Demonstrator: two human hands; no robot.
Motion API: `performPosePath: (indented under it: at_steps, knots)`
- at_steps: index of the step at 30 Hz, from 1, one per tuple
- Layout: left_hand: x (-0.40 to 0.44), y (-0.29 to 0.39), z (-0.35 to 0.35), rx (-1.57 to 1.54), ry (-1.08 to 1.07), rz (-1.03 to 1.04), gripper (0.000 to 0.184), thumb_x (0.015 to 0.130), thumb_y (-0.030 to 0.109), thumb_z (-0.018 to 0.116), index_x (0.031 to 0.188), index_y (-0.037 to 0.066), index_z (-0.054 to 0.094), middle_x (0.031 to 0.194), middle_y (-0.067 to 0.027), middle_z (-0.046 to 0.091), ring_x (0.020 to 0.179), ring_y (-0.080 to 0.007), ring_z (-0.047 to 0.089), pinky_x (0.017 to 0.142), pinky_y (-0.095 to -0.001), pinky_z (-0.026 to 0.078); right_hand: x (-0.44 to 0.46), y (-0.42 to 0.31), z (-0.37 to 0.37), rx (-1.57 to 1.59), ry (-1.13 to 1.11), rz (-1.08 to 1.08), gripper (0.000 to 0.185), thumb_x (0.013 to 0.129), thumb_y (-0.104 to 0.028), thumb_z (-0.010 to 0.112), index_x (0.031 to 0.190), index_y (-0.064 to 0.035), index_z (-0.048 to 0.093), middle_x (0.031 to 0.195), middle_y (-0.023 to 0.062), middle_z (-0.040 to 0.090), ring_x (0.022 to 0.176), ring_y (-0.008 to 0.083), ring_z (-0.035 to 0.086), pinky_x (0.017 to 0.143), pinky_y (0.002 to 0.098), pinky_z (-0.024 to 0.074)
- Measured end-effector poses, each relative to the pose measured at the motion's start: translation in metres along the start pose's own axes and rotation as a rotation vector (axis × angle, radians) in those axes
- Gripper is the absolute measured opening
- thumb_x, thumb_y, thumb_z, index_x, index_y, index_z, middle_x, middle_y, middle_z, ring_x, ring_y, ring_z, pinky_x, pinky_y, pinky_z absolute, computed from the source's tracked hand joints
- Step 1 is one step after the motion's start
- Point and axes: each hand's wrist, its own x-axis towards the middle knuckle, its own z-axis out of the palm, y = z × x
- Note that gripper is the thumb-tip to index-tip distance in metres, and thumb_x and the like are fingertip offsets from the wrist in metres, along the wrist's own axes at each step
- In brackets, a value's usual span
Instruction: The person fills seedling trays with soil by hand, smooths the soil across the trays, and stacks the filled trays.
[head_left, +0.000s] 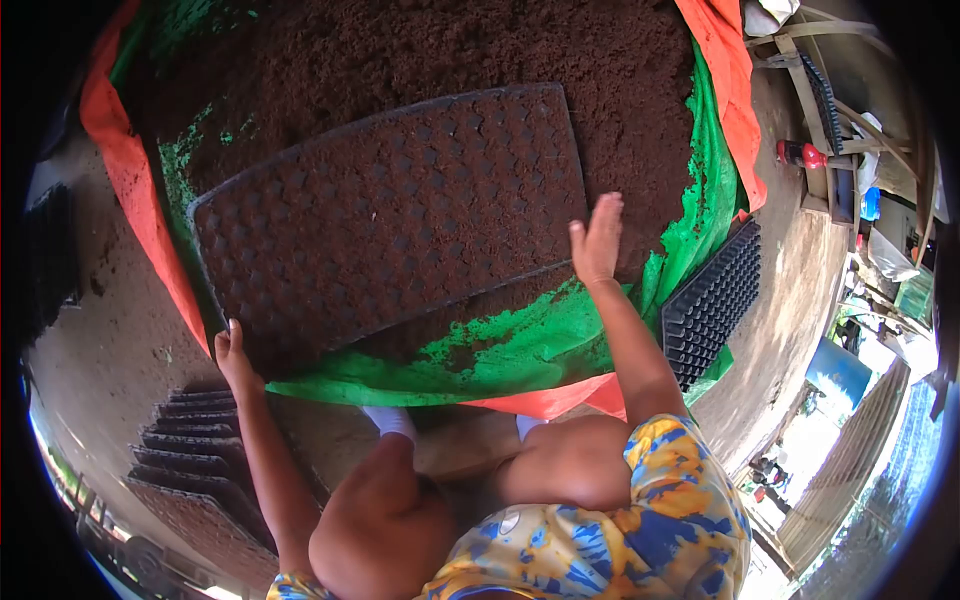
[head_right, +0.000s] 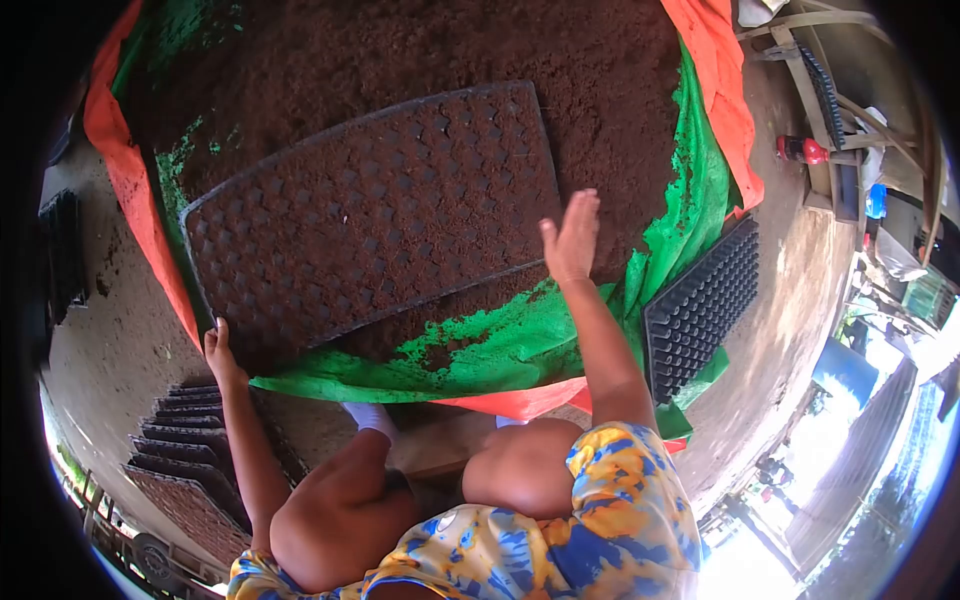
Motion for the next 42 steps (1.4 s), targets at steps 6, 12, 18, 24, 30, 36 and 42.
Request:
performPosePath:
  at_steps: [6, 12, 18, 24, 30, 36, 42]
  knots:
    - [-0.006, 0.009, 0.004, -0.023, -0.017, 0.008, 0.025, 0.085, 0.024, 0.060, 0.070, 0.015, 0.043, 0.068, 0.0058, 0.044, 0.063, -0.0050, 0.042, 0.059, -0.0207, 0.038, -0.014, -0.118, -0.012, 0.214, -0.266, -0.454, 0.079, 0.076, -0.043, 0.057, 0.132, 0.0029, 0.026, 0.139, 0.0237, 0.020, 0.131, 0.0386, 0.017, 0.105, 0.0458, 0.0166]
    - [0.001, 0.003, -0.001, -0.031, -0.024, -0.033, 0.016, 0.085, 0.023, 0.059, 0.079, 0.012, 0.048, 0.078, 0.0043, 0.045, 0.075, -0.0062, 0.042, 0.069, -0.0227, 0.037, 0.015, 0.022, 0.011, -0.097, 0.144, 0.190, 0.073, 0.086, -0.037, 0.046, 0.136, 0.0045, 0.013, 0.143, 0.0230, 0.011, 0.133, 0.0359, 0.011, 0.106, 0.0467, 0.0118]
    - [-0.007, 0.024, 0.007, -0.094, -0.031, -0.080, 0.018, 0.085, 0.022, 0.058, 0.096, 0.008, 0.053, 0.089, 0.0021, 0.049, 0.084, -0.0089, 0.045, 0.076, -0.0243, 0.038, 0.104, -0.108, -0.005, 0.070, 0.081, -0.178, 0.077, 0.080, -0.042, 0.054, 0.133, 0.0031, 0.021, 0.140, 0.0228, 0.019, 0.131, 0.0374, 0.017, 0.106, 0.0488, 0.0125]
    - [0.008, 0.005, -0.002, 0.001, -0.032, 0.031, 0.017, 0.086, 0.020, 0.055, 0.096, 0.007, 0.053, 0.088, 0.0018, 0.050, 0.084, -0.0088, 0.046, 0.075, -0.0248, 0.039, 0.117, -0.216, 0.022, 0.139, -0.090, -0.742, 0.084, 0.083, -0.063, 0.028, 0.138, -0.0019, 0.011, 0.145, 0.0158, 0.009, 0.134, 0.0288, 0.010, 0.108, 0.0403, 0.0092]
    - [0.008, 0.010, -0.005, -0.033, -0.055, -0.024, 0.015, 0.085, 0.018, 0.056, 0.092, 0.005, 0.056, 0.085, 0.0008, 0.053, 0.081, -0.0099, 0.048, 0.073, -0.0246, 0.040, 0.158, -0.064, -0.005, -0.119, 0.273, 0.036, 0.065, 0.080, -0.042, 0.052, 0.125, 0.0026, 0.037, 0.133, 0.0211, 0.033, 0.125, 0.0347, 0.028, 0.099, 0.0494, 0.0260]
    - [-0.001, 0.035, 0.008, 0.075, 0.013, 0.026, 0.023, 0.079, 0.028, 0.063, 0.085, 0.006, 0.058, 0.077, 0.0025, 0.050, 0.073, -0.0099, 0.045, 0.068, -0.0239, 0.036, 0.055, -0.019, -0.033, 0.083, -0.129, 0.174, 0.060, 0.088, -0.043, 0.040, 0.132, -0.0026, 0.031, 0.117, 0.0178, 0.053, 0.109, 0.0328, 0.048, 0.093, 0.0415, 0.0354]
    - [-0.021, 0.068, 0.015, 0.075, -0.106, 0.150, 0.024, 0.079, 0.021, 0.063, 0.072, 0.009, 0.044, 0.065, 0.0035, 0.038, 0.059, -0.0078, 0.034, 0.053, -0.0263, 0.030, 0.075, -0.007, -0.050, 0.831, -0.148, 0.400, 0.032, 0.086, -0.020, 0.053, 0.109, 0.0019, 0.054, 0.093, 0.0091, 0.061, 0.085, 0.0148, 0.056, 0.076, 0.0275, 0.0421]
